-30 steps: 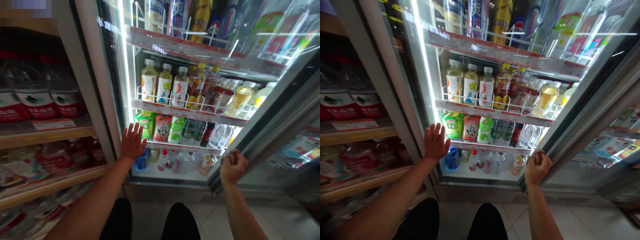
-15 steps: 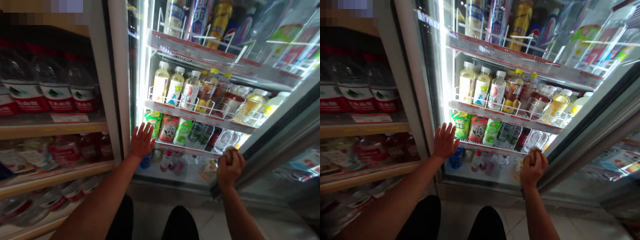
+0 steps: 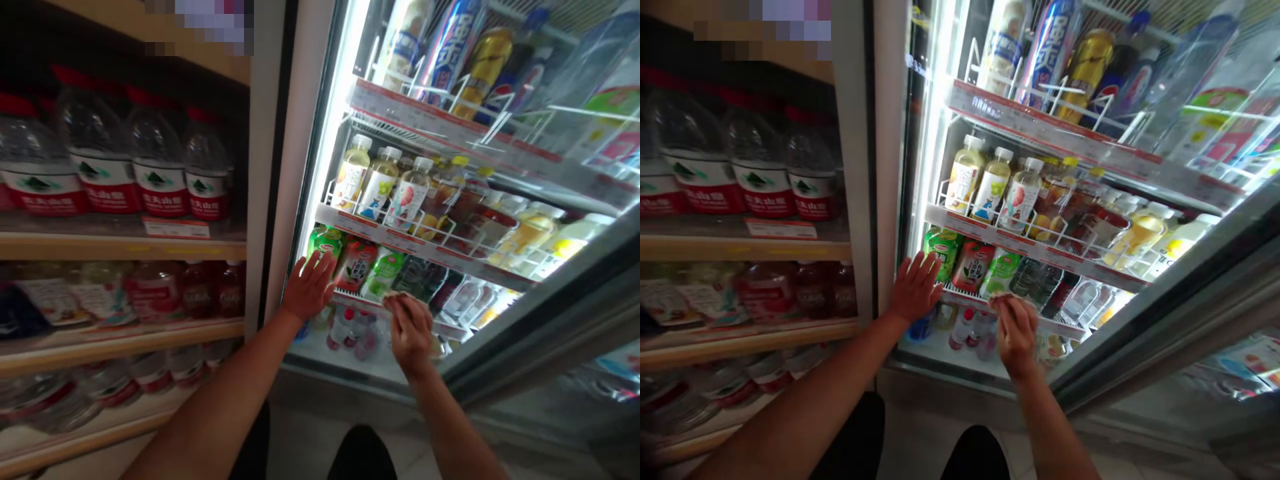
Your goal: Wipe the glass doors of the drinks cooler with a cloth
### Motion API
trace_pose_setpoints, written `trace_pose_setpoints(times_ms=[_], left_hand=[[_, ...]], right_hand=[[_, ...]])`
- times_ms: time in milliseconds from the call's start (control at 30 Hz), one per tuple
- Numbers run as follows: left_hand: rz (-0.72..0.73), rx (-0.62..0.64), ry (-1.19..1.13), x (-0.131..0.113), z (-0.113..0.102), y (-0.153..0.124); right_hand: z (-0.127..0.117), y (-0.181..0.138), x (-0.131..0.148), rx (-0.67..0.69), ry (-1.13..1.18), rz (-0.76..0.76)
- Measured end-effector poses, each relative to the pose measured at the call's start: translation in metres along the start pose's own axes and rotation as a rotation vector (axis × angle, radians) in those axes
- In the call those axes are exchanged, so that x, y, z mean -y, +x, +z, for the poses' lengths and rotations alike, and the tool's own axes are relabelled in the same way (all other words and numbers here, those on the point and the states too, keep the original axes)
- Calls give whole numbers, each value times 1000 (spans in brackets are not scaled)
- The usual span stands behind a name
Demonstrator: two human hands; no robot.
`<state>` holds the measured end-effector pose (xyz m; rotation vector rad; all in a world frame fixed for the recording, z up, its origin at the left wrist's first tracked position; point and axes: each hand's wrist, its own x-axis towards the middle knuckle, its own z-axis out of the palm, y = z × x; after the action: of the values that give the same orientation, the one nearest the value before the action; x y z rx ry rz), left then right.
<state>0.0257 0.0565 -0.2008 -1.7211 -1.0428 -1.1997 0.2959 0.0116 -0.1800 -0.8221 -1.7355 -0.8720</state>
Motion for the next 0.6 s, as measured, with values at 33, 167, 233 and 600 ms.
trace_pose_setpoints(times_ms=[33,167,233,600], left_hand=[[-1,4,8,0,0,0],[6,-18,20,-1,0,0],[11,-34,9,-1,0,1],[2,-6,-20,0,1,-2]], right_hand=[[3,4,5,6,23,-14],[11,34,17,-90,26,-15],[17,42,26,-100,42,-26],[51,82,69,-87,114,-29]])
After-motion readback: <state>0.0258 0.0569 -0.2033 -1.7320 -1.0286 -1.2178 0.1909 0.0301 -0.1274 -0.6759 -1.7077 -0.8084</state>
